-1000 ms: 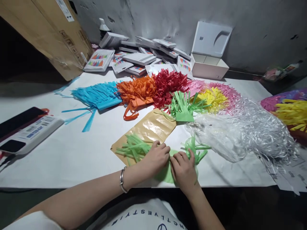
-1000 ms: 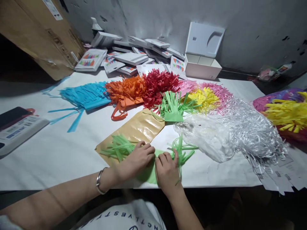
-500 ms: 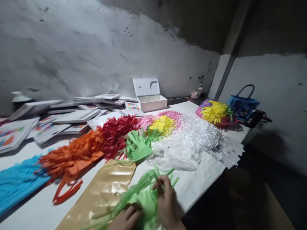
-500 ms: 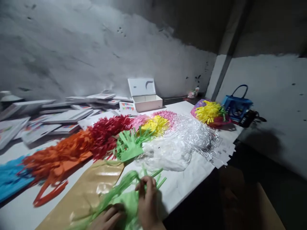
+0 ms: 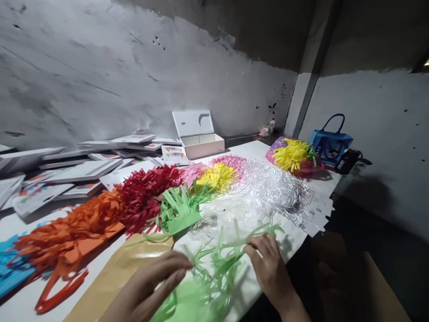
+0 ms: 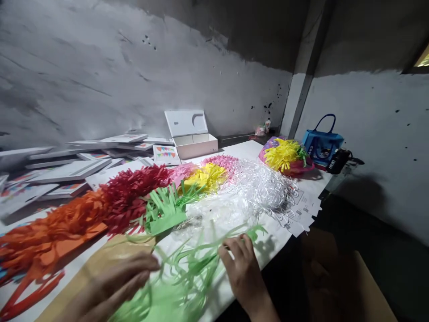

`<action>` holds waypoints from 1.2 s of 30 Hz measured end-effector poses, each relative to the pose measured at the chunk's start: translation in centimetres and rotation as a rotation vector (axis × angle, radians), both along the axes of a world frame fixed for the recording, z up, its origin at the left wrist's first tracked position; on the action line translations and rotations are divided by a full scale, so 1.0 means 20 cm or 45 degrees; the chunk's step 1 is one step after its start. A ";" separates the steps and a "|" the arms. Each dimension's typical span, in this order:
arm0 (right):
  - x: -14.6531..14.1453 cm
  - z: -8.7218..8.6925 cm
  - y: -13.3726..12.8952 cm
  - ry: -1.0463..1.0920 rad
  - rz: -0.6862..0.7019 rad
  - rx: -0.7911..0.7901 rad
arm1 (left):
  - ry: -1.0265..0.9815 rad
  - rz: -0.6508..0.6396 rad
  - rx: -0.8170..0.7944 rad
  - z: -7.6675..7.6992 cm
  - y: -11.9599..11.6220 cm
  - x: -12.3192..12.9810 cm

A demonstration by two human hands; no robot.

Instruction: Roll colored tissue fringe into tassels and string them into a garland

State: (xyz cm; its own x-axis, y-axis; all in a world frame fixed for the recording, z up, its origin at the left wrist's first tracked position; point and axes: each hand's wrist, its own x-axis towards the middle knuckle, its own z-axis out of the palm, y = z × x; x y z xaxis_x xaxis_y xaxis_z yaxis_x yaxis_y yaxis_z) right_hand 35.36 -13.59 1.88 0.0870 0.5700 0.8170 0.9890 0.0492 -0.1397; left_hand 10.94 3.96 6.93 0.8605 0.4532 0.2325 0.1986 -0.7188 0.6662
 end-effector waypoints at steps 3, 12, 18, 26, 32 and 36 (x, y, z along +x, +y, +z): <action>-0.09 0.08 0.07 -0.123 0.165 -0.010 | -0.030 -0.042 -0.205 0.17 -0.07 0.26; -0.09 0.02 0.15 0.200 0.227 0.222 | 0.144 -0.172 -1.444 -0.01 -0.06 0.48; -0.16 -0.08 0.20 0.521 0.187 0.256 | 0.022 -0.151 -1.553 -0.09 -0.07 0.49; -0.17 -0.13 0.22 0.847 0.405 0.115 | 0.027 -0.113 -1.183 -0.13 -0.02 0.51; -0.19 -0.18 0.25 0.956 0.353 0.149 | 0.096 -0.186 -0.600 -0.15 0.05 0.50; -0.18 -0.20 0.26 0.929 0.247 0.191 | 0.066 -0.282 -0.307 -0.14 0.07 0.51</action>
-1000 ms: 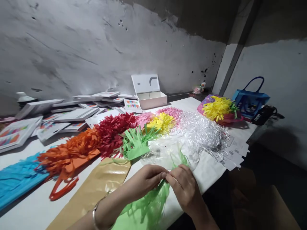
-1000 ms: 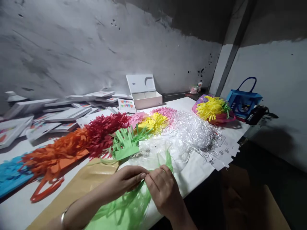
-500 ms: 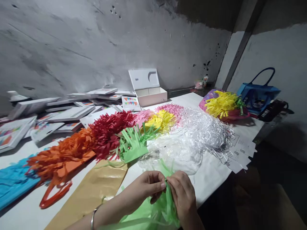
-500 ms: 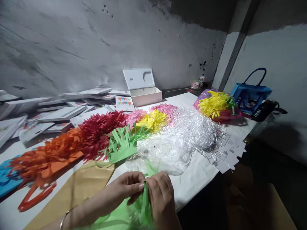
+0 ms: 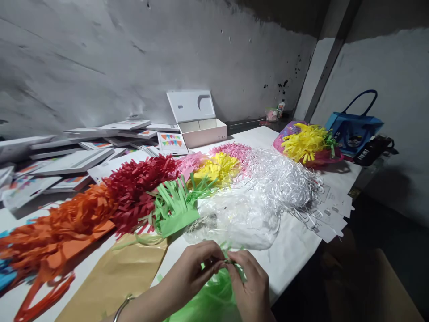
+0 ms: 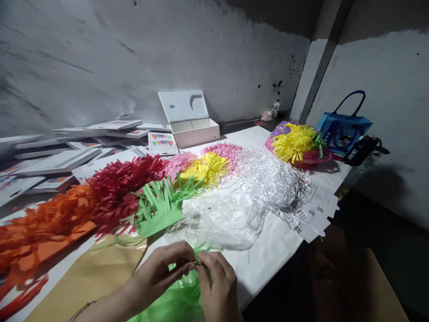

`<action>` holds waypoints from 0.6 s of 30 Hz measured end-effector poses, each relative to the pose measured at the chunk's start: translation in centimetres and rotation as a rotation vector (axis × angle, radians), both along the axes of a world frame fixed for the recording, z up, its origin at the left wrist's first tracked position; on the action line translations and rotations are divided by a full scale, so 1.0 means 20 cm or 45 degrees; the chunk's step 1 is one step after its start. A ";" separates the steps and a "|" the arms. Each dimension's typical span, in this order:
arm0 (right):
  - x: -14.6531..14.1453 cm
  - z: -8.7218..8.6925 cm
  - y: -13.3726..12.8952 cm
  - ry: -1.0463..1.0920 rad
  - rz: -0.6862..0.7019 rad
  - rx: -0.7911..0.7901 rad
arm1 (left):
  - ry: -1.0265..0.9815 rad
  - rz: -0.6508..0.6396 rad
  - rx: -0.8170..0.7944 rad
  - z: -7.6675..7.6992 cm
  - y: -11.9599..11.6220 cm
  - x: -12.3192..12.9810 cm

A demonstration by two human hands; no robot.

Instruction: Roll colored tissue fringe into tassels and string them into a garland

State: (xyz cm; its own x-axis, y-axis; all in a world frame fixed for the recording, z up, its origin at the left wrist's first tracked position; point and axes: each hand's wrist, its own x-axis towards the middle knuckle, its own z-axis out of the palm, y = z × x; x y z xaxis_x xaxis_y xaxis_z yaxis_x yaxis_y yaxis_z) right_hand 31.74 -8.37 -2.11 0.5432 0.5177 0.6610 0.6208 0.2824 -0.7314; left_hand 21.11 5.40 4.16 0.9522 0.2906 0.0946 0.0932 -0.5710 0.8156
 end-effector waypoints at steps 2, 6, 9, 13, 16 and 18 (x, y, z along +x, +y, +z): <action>0.01 0.01 0.00 0.081 0.038 -0.083 | -0.005 -0.052 0.105 0.03 0.01 0.01; 0.04 0.01 0.00 0.286 0.352 -0.318 | 0.056 -0.099 0.078 0.05 0.04 0.04; 0.05 0.00 0.00 0.357 0.408 -0.354 | 0.140 -0.130 -0.021 0.02 0.06 0.07; 0.07 -0.02 0.01 0.307 0.310 -0.336 | 0.159 -0.085 -0.106 0.01 0.07 0.10; 0.10 0.00 0.01 0.425 0.436 -0.343 | 0.174 -0.034 -0.386 0.02 0.08 0.12; 0.11 0.03 0.01 0.498 0.514 -0.366 | 0.155 -0.016 -0.636 0.01 0.09 0.13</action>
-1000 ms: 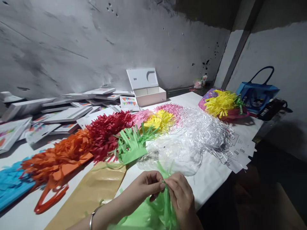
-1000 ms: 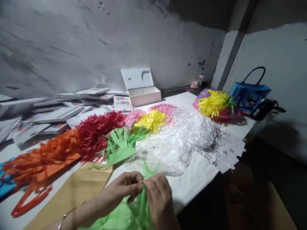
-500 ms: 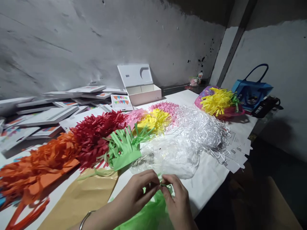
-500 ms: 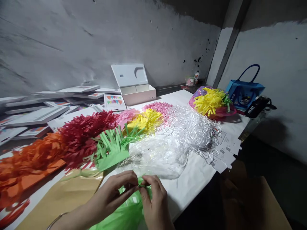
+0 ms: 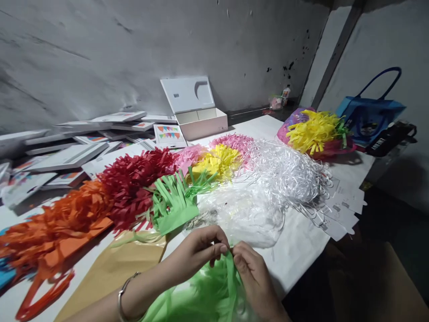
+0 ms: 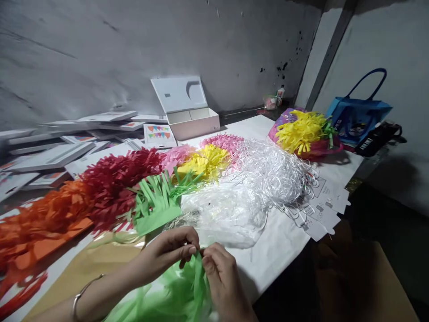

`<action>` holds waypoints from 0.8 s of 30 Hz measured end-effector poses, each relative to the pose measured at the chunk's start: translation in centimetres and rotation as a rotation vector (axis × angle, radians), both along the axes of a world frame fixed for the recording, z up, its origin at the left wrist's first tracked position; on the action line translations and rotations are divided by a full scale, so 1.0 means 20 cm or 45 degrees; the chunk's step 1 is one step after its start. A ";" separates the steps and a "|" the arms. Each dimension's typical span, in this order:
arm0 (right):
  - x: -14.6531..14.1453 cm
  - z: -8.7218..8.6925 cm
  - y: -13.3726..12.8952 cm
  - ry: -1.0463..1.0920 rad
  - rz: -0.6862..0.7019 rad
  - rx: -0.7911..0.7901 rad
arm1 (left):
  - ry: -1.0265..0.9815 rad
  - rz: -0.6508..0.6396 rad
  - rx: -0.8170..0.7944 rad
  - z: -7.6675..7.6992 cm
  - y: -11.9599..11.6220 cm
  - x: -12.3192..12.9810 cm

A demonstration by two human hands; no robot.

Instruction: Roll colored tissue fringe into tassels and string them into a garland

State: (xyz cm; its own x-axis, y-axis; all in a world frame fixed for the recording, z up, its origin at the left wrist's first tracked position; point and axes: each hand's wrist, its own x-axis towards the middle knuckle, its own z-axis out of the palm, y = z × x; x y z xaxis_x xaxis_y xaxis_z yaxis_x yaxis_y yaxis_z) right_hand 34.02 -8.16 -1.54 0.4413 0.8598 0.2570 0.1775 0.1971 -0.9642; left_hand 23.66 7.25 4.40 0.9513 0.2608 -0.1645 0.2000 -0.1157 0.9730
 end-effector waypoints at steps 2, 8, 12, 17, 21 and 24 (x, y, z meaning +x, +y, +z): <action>0.01 0.02 -0.01 -0.009 0.010 -0.009 | -0.029 0.008 -0.182 -0.01 0.01 0.00; 0.00 0.02 0.00 -0.505 -0.210 0.086 | -0.122 0.014 -0.213 -0.01 0.01 -0.01; -0.01 0.04 0.02 -0.921 -0.503 0.216 | -0.050 0.107 -0.289 -0.01 -0.03 -0.02; -0.02 0.02 0.02 -1.130 -0.633 0.258 | 0.048 0.214 -0.576 -0.05 -0.07 -0.05; -0.01 0.02 0.00 -1.090 -0.615 0.284 | 0.192 0.171 -0.775 -0.03 -0.08 -0.08; -0.01 0.03 -0.01 -1.097 -0.559 0.298 | 0.306 0.119 -0.766 -0.01 -0.07 -0.10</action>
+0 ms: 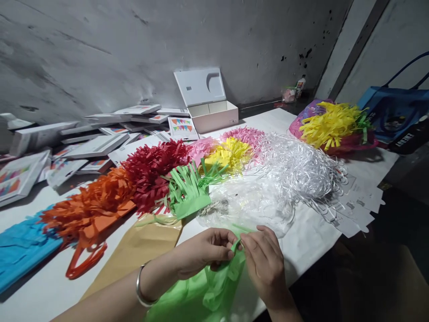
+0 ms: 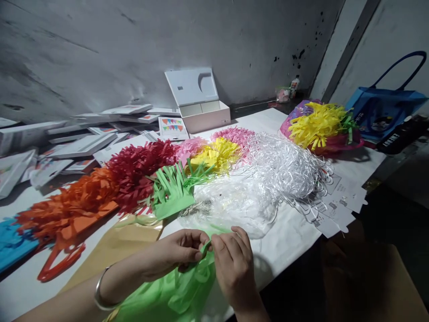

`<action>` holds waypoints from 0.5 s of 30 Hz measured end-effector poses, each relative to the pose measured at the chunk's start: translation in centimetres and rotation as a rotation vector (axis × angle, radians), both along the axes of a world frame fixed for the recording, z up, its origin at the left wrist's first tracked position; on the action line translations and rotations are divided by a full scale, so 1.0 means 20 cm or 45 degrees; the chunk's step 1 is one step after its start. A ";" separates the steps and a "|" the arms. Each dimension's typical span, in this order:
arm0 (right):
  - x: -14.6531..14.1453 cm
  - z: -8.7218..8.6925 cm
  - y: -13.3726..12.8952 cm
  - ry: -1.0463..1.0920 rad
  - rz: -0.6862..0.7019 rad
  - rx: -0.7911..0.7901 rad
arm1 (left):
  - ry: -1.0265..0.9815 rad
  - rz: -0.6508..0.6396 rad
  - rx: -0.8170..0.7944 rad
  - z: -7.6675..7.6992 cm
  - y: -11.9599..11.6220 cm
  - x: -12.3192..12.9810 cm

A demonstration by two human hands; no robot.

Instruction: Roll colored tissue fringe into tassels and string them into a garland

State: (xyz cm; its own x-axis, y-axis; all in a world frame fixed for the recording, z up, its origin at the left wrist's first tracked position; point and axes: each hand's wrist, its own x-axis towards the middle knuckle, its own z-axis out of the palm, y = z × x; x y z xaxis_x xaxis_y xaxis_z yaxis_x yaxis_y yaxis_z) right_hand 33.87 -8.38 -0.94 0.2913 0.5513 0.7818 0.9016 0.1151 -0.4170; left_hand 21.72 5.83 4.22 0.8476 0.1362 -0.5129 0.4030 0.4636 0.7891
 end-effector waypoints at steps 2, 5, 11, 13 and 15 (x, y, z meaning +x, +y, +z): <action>0.00 0.01 0.00 -0.017 0.029 -0.009 | 0.009 -0.016 0.031 0.01 0.00 0.00; 0.00 0.01 -0.01 -0.015 0.058 -0.013 | 0.007 -0.018 -0.033 0.04 0.00 0.00; -0.01 0.01 -0.02 0.027 0.064 0.009 | -0.026 -0.053 -0.487 0.05 -0.05 -0.02; -0.02 0.02 -0.02 0.044 0.077 0.034 | -0.056 -0.033 -0.524 0.04 -0.07 -0.03; -0.02 0.02 -0.02 0.064 0.082 0.061 | -0.077 -0.037 -0.482 0.02 -0.08 -0.04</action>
